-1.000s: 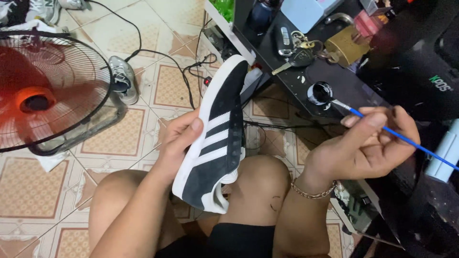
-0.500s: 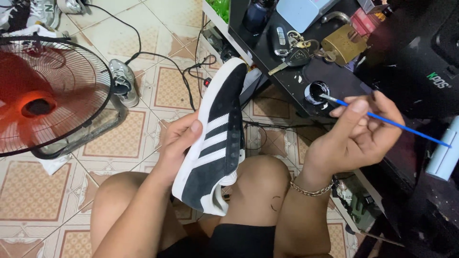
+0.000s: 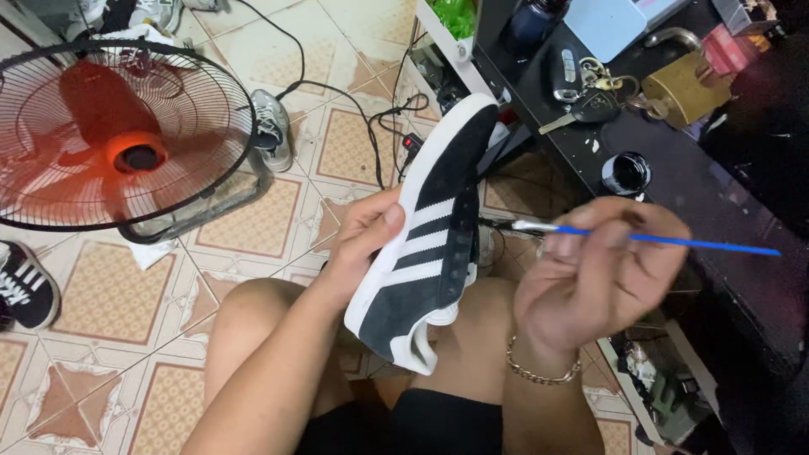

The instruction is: The person holds a black and white sneaker and uses a small blue paintbrush to apply black paint to the shoe's side stripes and eyelets. The person repeatedly dips the brush into a small container of black paint to reload it while working on the shoe.

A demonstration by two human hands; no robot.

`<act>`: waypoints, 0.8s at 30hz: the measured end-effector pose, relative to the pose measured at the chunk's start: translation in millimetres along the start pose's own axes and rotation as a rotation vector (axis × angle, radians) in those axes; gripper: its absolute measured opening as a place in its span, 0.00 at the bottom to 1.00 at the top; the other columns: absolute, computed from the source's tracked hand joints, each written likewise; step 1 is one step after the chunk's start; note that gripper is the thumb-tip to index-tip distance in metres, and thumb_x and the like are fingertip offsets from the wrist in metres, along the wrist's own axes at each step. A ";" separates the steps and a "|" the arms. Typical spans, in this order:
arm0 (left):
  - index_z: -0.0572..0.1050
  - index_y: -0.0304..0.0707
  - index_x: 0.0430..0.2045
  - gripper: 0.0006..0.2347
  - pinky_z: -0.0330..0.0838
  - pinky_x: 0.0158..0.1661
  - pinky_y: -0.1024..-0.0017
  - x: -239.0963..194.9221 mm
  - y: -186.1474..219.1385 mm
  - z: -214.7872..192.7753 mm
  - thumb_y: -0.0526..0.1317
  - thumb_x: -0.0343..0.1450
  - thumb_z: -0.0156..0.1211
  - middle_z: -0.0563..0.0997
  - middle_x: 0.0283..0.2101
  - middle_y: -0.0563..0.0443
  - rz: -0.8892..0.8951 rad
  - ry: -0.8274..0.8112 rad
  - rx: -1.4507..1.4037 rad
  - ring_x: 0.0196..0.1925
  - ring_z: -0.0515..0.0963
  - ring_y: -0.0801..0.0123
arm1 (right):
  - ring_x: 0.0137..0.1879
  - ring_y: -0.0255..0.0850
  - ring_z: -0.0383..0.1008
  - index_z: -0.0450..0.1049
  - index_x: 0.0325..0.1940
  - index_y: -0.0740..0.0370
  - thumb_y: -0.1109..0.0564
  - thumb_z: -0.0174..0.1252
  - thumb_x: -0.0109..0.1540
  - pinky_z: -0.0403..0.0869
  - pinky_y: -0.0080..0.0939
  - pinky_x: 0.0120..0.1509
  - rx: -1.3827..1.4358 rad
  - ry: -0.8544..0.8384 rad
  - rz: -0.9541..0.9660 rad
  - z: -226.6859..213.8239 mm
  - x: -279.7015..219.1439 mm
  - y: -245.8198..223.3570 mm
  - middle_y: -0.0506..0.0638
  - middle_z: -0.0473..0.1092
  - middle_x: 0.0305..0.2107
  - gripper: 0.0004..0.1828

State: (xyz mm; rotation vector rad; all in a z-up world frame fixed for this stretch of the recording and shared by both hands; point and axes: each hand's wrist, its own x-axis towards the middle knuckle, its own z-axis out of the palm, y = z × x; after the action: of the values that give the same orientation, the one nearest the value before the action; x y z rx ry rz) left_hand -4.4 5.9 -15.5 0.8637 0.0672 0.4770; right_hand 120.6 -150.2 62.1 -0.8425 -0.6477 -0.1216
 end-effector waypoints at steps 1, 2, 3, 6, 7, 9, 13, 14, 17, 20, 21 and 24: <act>0.72 0.23 0.60 0.19 0.77 0.47 0.71 0.0 -1.3 -1.4 0.42 0.79 0.53 0.83 0.48 0.43 0.003 -0.007 -0.011 0.45 0.82 0.68 | 0.31 0.33 0.63 0.64 0.58 0.69 0.66 0.52 0.79 0.67 0.28 0.37 0.010 -0.060 0.035 0.6 -3.5 2.2 0.58 0.69 0.35 0.05; 0.72 0.23 0.60 0.19 0.77 0.47 0.71 -0.4 -0.9 -1.5 0.42 0.79 0.53 0.83 0.48 0.43 0.002 -0.006 -0.012 0.45 0.82 0.68 | 0.31 0.33 0.63 0.64 0.58 0.69 0.66 0.52 0.79 0.67 0.28 0.37 0.009 -0.060 0.037 2.5 -4.9 1.8 0.58 0.69 0.35 0.05; 0.72 0.23 0.60 0.19 0.77 0.47 0.71 -0.8 -0.4 -1.6 0.42 0.79 0.53 0.82 0.48 0.43 0.007 -0.008 -0.013 0.46 0.82 0.68 | 0.31 0.34 0.63 0.64 0.57 0.70 0.66 0.52 0.79 0.67 0.28 0.38 0.015 -0.073 0.065 4.6 -6.3 1.4 0.58 0.69 0.35 0.05; 0.72 0.23 0.60 0.20 0.77 0.48 0.71 -0.5 2.3 -0.1 0.43 0.79 0.53 0.82 0.49 0.43 0.013 -0.010 -0.013 0.47 0.82 0.68 | 0.32 0.34 0.63 0.64 0.56 0.70 0.67 0.52 0.78 0.67 0.29 0.39 0.014 -0.098 0.102 5.6 -8.0 2.9 0.59 0.70 0.36 0.04; 0.72 0.23 0.60 0.20 0.77 0.48 0.72 -0.6 3.0 0.8 0.43 0.79 0.54 0.82 0.49 0.43 0.013 -0.008 -0.010 0.47 0.82 0.68 | 0.32 0.33 0.63 0.64 0.56 0.70 0.67 0.52 0.78 0.67 0.29 0.39 0.008 -0.109 0.110 4.9 -8.4 3.7 0.59 0.70 0.36 0.04; 0.72 0.23 0.60 0.20 0.77 0.48 0.71 -0.7 2.6 -0.1 0.43 0.79 0.54 0.82 0.49 0.43 0.012 -0.004 -0.008 0.47 0.82 0.68 | 0.32 0.33 0.63 0.64 0.58 0.70 0.67 0.52 0.78 0.67 0.29 0.39 0.001 -0.128 0.109 6.9 -8.2 4.9 0.59 0.70 0.37 0.05; 0.72 0.23 0.61 0.21 0.78 0.47 0.71 -1.0 2.9 0.4 0.44 0.78 0.54 0.82 0.48 0.42 0.006 0.003 -0.003 0.46 0.82 0.68 | 0.33 0.33 0.63 0.64 0.60 0.68 0.66 0.52 0.78 0.67 0.29 0.39 -0.013 -0.144 0.118 5.7 -8.3 6.9 0.59 0.70 0.37 0.07; 0.72 0.23 0.61 0.21 0.78 0.47 0.71 -0.7 4.0 1.4 0.44 0.78 0.54 0.82 0.48 0.42 0.006 0.002 -0.003 0.46 0.82 0.68 | 0.33 0.33 0.63 0.64 0.60 0.68 0.66 0.52 0.78 0.67 0.29 0.39 -0.013 -0.144 0.116 4.7 -8.6 7.4 0.59 0.70 0.37 0.07; 0.72 0.24 0.61 0.21 0.78 0.48 0.71 -0.6 6.1 3.0 0.44 0.78 0.54 0.82 0.49 0.43 0.007 -0.001 -0.011 0.46 0.82 0.69 | 0.33 0.34 0.63 0.64 0.60 0.69 0.66 0.52 0.79 0.67 0.29 0.39 -0.012 -0.131 0.117 4.0 -9.3 7.7 0.59 0.70 0.37 0.06; 0.72 0.24 0.61 0.21 0.77 0.48 0.71 -0.8 5.6 2.7 0.44 0.78 0.54 0.82 0.49 0.43 0.006 -0.001 -0.010 0.46 0.82 0.69 | 0.33 0.34 0.63 0.64 0.60 0.69 0.66 0.53 0.79 0.67 0.29 0.39 -0.024 -0.128 0.117 5.3 -9.7 6.7 0.60 0.70 0.38 0.07; 0.72 0.24 0.61 0.21 0.77 0.47 0.71 -0.8 5.7 2.8 0.44 0.78 0.54 0.83 0.49 0.43 0.006 0.000 -0.004 0.46 0.82 0.69 | 0.33 0.34 0.63 0.64 0.60 0.69 0.66 0.53 0.78 0.68 0.29 0.39 -0.025 -0.127 0.116 4.6 -10.1 6.8 0.60 0.70 0.38 0.07; 0.72 0.23 0.61 0.21 0.77 0.48 0.71 -1.1 4.5 1.5 0.44 0.78 0.54 0.83 0.49 0.43 0.007 -0.002 0.000 0.46 0.82 0.69 | 0.33 0.33 0.64 0.64 0.60 0.69 0.66 0.53 0.78 0.68 0.28 0.39 -0.026 -0.124 0.110 5.3 -11.0 5.7 0.60 0.70 0.39 0.07</act>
State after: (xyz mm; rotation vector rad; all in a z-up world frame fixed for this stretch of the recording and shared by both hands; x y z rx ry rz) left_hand -6.7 6.9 -11.3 0.8649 0.0629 0.4828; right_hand 111.2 -144.1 54.6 -0.9141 -0.7154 0.0217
